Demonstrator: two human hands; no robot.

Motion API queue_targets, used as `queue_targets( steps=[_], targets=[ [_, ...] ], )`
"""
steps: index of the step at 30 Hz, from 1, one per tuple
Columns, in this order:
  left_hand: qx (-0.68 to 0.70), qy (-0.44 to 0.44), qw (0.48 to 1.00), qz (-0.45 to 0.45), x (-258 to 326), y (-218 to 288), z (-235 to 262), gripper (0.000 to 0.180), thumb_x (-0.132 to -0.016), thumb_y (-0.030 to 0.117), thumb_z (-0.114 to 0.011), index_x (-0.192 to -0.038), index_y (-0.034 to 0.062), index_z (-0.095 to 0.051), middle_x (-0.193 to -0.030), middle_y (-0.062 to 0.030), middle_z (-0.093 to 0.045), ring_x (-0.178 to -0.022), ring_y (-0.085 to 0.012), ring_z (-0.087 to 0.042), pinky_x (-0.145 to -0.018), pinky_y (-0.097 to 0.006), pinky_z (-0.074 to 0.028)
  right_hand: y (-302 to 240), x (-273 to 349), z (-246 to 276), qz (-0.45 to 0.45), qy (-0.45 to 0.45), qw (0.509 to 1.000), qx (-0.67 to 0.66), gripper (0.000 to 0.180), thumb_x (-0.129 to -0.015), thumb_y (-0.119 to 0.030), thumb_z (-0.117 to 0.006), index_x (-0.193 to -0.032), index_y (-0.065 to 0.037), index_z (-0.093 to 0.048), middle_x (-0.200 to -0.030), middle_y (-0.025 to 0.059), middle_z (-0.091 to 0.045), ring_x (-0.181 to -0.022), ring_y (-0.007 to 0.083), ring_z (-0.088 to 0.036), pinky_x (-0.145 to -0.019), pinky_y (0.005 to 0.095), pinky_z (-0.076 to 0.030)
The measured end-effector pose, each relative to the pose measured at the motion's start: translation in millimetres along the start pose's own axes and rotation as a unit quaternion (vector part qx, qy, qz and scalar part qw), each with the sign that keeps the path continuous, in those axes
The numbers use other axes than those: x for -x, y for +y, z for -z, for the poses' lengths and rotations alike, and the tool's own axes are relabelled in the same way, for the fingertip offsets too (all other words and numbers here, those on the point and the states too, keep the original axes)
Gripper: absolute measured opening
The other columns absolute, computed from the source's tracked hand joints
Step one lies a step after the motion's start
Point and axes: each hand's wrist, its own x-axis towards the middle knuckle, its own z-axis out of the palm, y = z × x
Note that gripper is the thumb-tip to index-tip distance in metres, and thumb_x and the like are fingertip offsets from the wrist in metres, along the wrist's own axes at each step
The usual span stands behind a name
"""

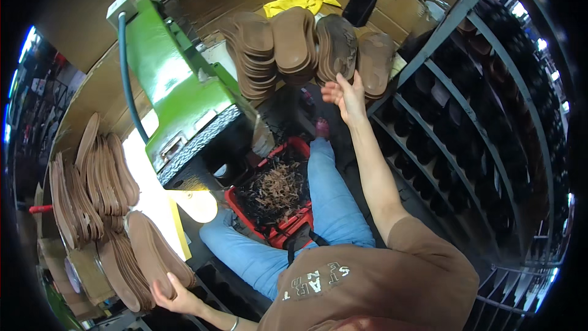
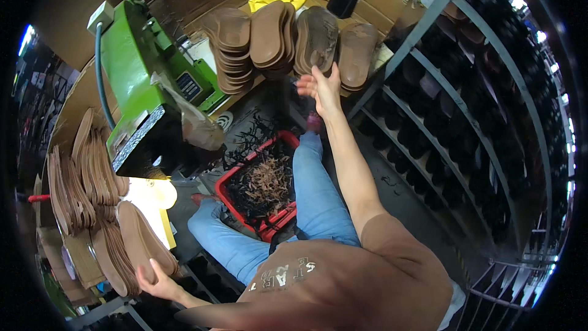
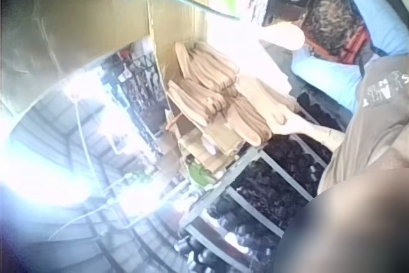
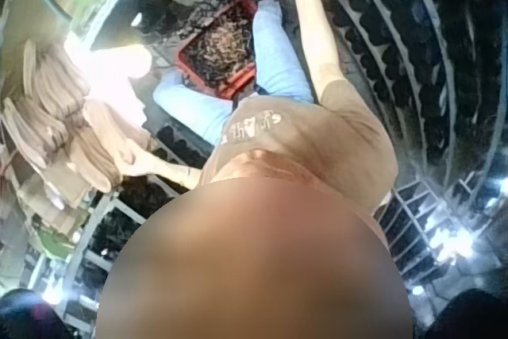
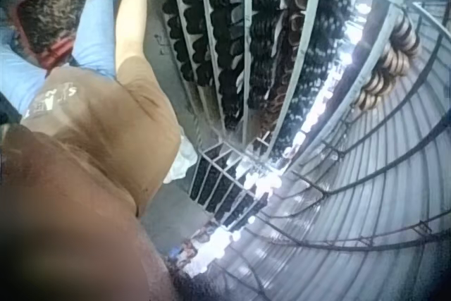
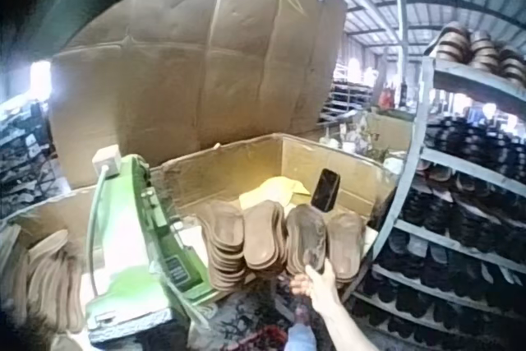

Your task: Using a sole-trimming or shaping machine to finish shoe sole components.

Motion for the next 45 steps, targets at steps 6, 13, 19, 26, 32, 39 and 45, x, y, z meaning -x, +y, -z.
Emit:
queue_targets(
  steps=[6, 13, 19, 26, 32, 39, 45],
  targets=[
    [0.413, -0.034, 0.901, -0.131, -21.0, 94.1, 36.5, 0.063, -0.075, 0.018, -0.063, -0.128, -0.0065, -0.040, -0.119, -0.0219, -0.053, -0.102, -0.0369, -0.056, -0.083, -0.047, -0.051, 33.0, 93.5, 5.3, -0.038, -0.137, 0.973, 0.180, 0.059, -0.090, -0.022, -0.060, -0.139, -0.005, -0.030, -0.075, 0.0085, -0.062, -0.060, 0.0141, -0.060, -0.050, 0.0229, -0.048],
    [0.736, -0.416, 0.504, 0.175, 58.1, 161.6, -72.3, 0.095, -0.057, 0.022, -0.072, -0.136, -0.0054, -0.027, -0.128, -0.0201, -0.045, -0.117, -0.0278, -0.048, -0.100, -0.038, -0.038, 55.4, 211.2, 61.8, -0.291, -0.297, 0.898, 0.147, 0.070, -0.070, -0.014, -0.080, -0.128, 0.004, -0.046, -0.119, 0.0123, -0.056, -0.110, 0.0214, -0.054, -0.095, 0.0331, -0.042],
    [0.553, -0.562, 0.600, 0.136, 86.2, 223.7, -94.3, 0.030, -0.085, 0.016, -0.066, -0.108, -0.0033, -0.061, -0.094, -0.0055, -0.065, -0.082, -0.0093, -0.058, -0.075, -0.024, -0.048, 75.2, 261.3, 92.7, -0.327, -0.258, 0.893, 0.172, 0.055, -0.067, 0.000, -0.078, -0.116, 0.006, -0.052, -0.111, 0.0115, -0.060, -0.100, 0.0176, -0.059, -0.088, 0.0314, -0.047],
    [0.576, -0.439, 0.671, 0.157, 71.6, 234.8, -91.5, 0.021, -0.084, 0.008, -0.066, -0.100, -0.0048, -0.065, -0.086, -0.0047, -0.067, -0.076, -0.0076, -0.058, -0.070, -0.023, -0.048, 64.9, 274.2, 90.9, -0.331, -0.270, 0.897, 0.112, 0.050, -0.071, 0.001, -0.072, -0.117, 0.007, -0.053, -0.114, 0.0132, -0.059, -0.103, 0.0188, -0.058, -0.089, 0.0328, -0.046],
    [0.595, -0.429, 0.649, 0.202, 75.8, 222.4, -82.2, 0.026, -0.083, 0.006, -0.064, -0.105, -0.0073, -0.061, -0.092, -0.0067, -0.064, -0.082, -0.0097, -0.057, -0.077, -0.024, -0.046, 8.6, 237.1, 106.0, -0.183, -0.139, 0.971, 0.072, 0.058, -0.070, -0.002, -0.067, -0.122, 0.008, -0.045, -0.116, 0.0157, -0.056, -0.106, 0.0221, -0.056, -0.093, 0.0324, -0.044],
    [0.598, -0.428, 0.656, 0.167, 61.3, 221.0, -79.3, 0.030, -0.081, 0.006, -0.065, -0.107, -0.0072, -0.059, -0.094, -0.0066, -0.062, -0.086, -0.0119, -0.057, -0.081, -0.025, -0.045, -27.6, 158.9, 51.6, -0.030, -0.066, 0.990, 0.124, 0.036, -0.078, -0.005, -0.066, -0.109, 0.000, -0.048, -0.104, 0.0100, -0.055, -0.098, 0.0170, -0.054, -0.088, 0.0289, -0.044],
    [0.586, -0.390, 0.695, 0.143, 55.4, 184.4, -83.5, 0.022, -0.074, 0.004, -0.073, -0.094, -0.0023, -0.064, -0.085, -0.0063, -0.064, -0.073, -0.0098, -0.057, -0.066, -0.024, -0.046, -20.2, 122.1, 9.6, -0.038, -0.150, 0.982, 0.111, 0.035, -0.081, -0.001, -0.061, -0.114, -0.002, -0.049, -0.101, 0.0060, -0.056, -0.095, 0.0146, -0.055, -0.084, 0.0267, -0.046]
  ],
)
